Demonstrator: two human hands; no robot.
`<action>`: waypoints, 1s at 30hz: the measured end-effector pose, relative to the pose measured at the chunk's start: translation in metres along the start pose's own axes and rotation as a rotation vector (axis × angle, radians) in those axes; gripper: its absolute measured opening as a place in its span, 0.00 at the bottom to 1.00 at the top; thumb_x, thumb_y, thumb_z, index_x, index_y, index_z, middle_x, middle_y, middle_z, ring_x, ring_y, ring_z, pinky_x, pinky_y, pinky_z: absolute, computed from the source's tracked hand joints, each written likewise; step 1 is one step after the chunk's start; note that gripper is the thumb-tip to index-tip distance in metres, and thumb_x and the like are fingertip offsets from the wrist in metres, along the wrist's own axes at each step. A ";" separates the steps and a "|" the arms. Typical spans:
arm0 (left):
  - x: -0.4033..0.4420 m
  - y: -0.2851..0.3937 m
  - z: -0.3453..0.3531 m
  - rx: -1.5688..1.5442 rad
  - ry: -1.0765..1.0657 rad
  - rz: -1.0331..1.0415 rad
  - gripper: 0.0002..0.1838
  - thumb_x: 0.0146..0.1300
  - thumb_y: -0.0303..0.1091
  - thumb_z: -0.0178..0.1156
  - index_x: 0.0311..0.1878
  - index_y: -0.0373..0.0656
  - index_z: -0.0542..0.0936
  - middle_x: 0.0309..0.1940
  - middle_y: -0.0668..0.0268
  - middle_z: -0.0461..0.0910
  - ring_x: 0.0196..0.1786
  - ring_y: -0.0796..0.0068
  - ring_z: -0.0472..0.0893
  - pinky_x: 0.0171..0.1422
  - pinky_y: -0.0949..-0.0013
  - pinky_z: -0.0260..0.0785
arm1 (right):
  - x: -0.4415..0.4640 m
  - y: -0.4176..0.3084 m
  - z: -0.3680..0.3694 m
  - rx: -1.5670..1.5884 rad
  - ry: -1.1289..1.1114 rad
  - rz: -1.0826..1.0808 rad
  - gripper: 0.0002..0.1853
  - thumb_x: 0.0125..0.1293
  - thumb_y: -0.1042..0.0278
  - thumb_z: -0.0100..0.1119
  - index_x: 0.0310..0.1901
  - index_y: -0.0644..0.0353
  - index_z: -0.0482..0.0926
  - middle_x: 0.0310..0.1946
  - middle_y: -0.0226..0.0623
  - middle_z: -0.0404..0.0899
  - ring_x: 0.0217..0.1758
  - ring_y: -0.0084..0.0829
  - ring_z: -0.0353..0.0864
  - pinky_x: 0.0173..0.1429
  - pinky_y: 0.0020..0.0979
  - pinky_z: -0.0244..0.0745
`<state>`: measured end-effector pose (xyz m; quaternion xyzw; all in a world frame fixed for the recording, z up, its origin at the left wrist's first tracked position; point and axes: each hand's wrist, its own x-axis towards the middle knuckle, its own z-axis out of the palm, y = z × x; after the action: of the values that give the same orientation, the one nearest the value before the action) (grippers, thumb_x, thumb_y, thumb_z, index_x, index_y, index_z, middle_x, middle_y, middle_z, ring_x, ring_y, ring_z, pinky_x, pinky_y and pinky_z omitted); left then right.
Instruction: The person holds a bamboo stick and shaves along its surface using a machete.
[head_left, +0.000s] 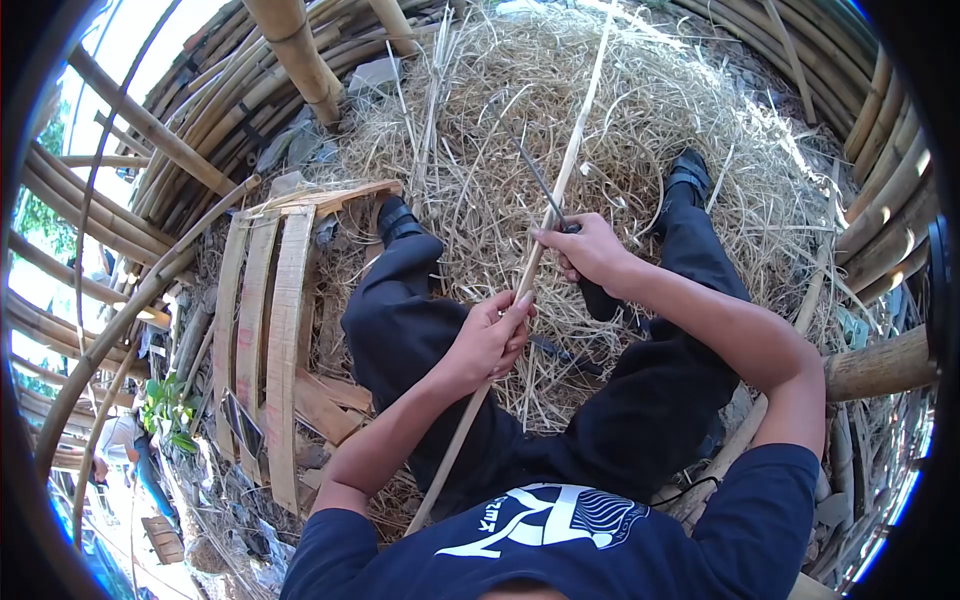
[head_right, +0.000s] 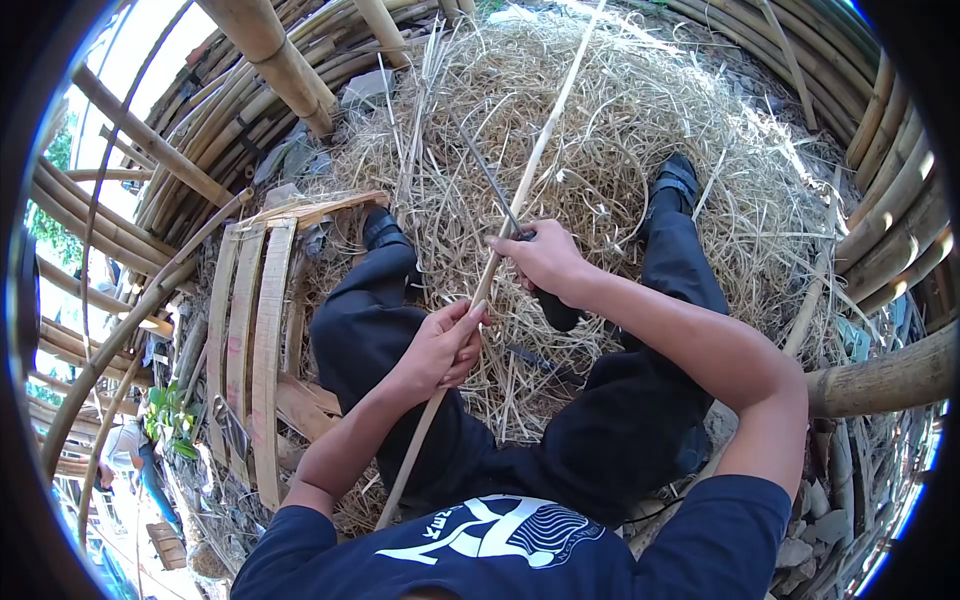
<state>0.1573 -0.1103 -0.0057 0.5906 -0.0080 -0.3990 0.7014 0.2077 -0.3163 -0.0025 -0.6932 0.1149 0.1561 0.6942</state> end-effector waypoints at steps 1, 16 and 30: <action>0.000 0.000 0.000 0.000 0.001 -0.002 0.13 0.79 0.44 0.45 0.47 0.43 0.70 0.15 0.75 0.62 0.07 0.86 0.57 0.09 0.78 0.48 | -0.001 0.002 -0.002 -0.097 0.009 0.033 0.18 0.66 0.55 0.66 0.30 0.64 0.79 0.16 0.27 0.72 0.14 0.19 0.71 0.20 0.26 0.67; 0.003 -0.024 -0.005 0.730 0.285 0.214 0.11 0.77 0.37 0.48 0.49 0.38 0.71 0.19 0.70 0.68 0.21 0.81 0.67 0.25 0.71 0.60 | -0.038 0.021 -0.018 -0.964 -0.116 -0.177 0.35 0.70 0.34 0.50 0.31 0.66 0.81 0.24 0.54 0.80 0.31 0.53 0.83 0.40 0.49 0.76; 0.001 -0.018 -0.004 0.791 0.332 0.438 0.10 0.73 0.29 0.52 0.49 0.31 0.76 0.26 0.47 0.76 0.25 0.60 0.75 0.33 0.61 0.67 | -0.041 0.017 -0.018 -0.992 -0.281 -0.314 0.34 0.71 0.36 0.49 0.29 0.65 0.82 0.21 0.55 0.79 0.30 0.56 0.81 0.39 0.51 0.77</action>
<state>0.1498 -0.1076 -0.0219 0.8523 -0.1711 -0.1086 0.4821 0.1645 -0.3365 -0.0028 -0.9191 -0.1718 0.1774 0.3071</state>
